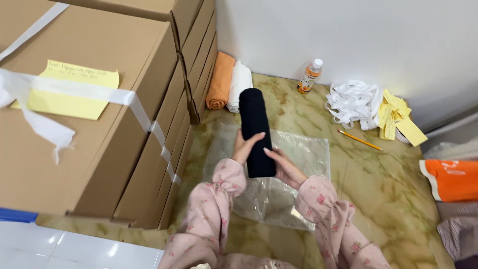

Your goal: The person unties a white ribbon on a cardboard box, opens it, and removes a plastic-wrapped item. They then place the box aside, unwrap the plastic bag, and remove a rolled black fabric item.

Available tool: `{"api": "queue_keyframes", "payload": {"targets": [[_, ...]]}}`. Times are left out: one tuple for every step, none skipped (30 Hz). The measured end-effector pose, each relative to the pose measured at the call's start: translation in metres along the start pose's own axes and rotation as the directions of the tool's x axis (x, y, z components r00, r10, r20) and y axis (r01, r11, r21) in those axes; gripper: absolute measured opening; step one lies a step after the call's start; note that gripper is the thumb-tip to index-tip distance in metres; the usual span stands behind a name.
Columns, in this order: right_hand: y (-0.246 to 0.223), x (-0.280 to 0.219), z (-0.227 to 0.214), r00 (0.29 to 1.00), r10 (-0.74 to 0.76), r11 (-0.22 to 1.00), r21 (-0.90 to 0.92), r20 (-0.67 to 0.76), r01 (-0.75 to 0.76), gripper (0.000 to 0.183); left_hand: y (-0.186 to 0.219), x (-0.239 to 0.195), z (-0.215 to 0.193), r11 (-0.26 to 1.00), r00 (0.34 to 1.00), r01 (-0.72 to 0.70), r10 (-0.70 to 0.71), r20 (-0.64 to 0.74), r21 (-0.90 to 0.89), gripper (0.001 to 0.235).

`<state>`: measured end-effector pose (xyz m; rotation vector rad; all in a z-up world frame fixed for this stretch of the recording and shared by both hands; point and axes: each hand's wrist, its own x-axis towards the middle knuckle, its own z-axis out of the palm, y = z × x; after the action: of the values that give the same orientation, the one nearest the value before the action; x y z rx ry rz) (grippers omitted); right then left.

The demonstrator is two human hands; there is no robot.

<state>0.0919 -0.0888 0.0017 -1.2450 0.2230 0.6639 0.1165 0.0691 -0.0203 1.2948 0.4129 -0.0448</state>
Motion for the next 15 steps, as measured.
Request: {"api": "queue_keyframes", "payload": {"targets": [[-0.005,0.006,0.005,0.998,0.053,0.998,-0.022,0.027,-0.052,0.059,0.007,0.012,-0.007,1.0,1.0,0.007,-0.006,-0.021,0.019,0.091],[-0.011,0.011,0.011,0.993,0.105,0.994,-0.046,0.053,-0.103,0.048,0.013,0.023,-0.013,0.999,0.999,0.014,-0.012,-0.042,0.039,0.097],[-0.006,0.03,0.005,0.992,0.11,0.993,-0.051,0.057,-0.107,0.048,0.008,0.049,-0.021,0.999,0.999,0.015,-0.013,-0.048,0.035,0.097],[-0.001,0.05,-0.001,0.994,0.095,0.994,-0.053,0.056,-0.093,0.045,0.002,0.076,-0.028,0.997,0.998,0.013,-0.009,-0.055,0.071,0.099],[0.005,0.068,-0.007,0.995,0.081,0.996,-0.049,0.054,-0.079,0.043,-0.004,0.101,-0.035,0.994,0.998,0.014,-0.007,-0.058,0.113,0.102],[0.0,0.074,-0.008,0.995,0.086,0.995,-0.048,0.056,-0.084,0.043,0.003,0.12,-0.04,0.993,0.998,0.018,-0.011,-0.062,0.113,0.102],[-0.004,0.08,-0.009,0.997,0.082,0.994,-0.078,0.006,-0.082,0.049,0.009,0.139,-0.044,0.981,0.999,0.014,-0.005,-0.049,0.192,0.104],[-0.008,0.087,-0.01,0.996,0.077,0.991,-0.108,-0.044,-0.081,0.055,0.014,0.159,-0.048,0.963,0.999,0.01,0.0,-0.036,0.27,0.106],[-0.008,0.09,-0.017,0.996,0.082,0.99,-0.107,-0.045,-0.087,0.055,0.013,0.185,-0.05,0.963,0.999,0.016,-0.006,-0.037,0.27,0.106],[-0.009,0.094,-0.023,0.993,0.088,0.993,-0.068,-0.08,-0.094,0.059,0.011,0.211,-0.053,0.961,0.999,-0.006,0.019,-0.045,0.278,0.106],[-0.009,0.098,-0.029,0.989,0.093,0.995,-0.029,-0.114,-0.097,0.063,0.009,0.239,-0.055,0.958,0.998,-0.029,0.045,-0.05,0.286,0.105],[-0.005,0.099,-0.037,0.989,0.096,0.995,-0.027,-0.116,-0.1,0.063,0.014,0.255,-0.053,0.958,0.998,-0.026,0.042,-0.05,0.286,0.105],[-0.001,0.1,-0.046,0.982,0.11,0.994,-0.011,-0.154,-0.113,0.063,0.02,0.272,-0.052,0.962,0.998,-0.021,0.035,-0.046,0.274,0.108],[0.003,0.1,-0.054,0.974,0.124,0.992,0.005,-0.191,-0.125,0.063,0.025,0.288,-0.05,0.965,0.999,-0.017,0.029,-0.042,0.261,0.112],[0.002,0.098,-0.057,0.973,0.126,0.992,0.01,-0.193,-0.126,0.063,0.033,0.297,-0.048,0.965,0.999,-0.015,0.026,-0.039,0.263,0.112]]}}
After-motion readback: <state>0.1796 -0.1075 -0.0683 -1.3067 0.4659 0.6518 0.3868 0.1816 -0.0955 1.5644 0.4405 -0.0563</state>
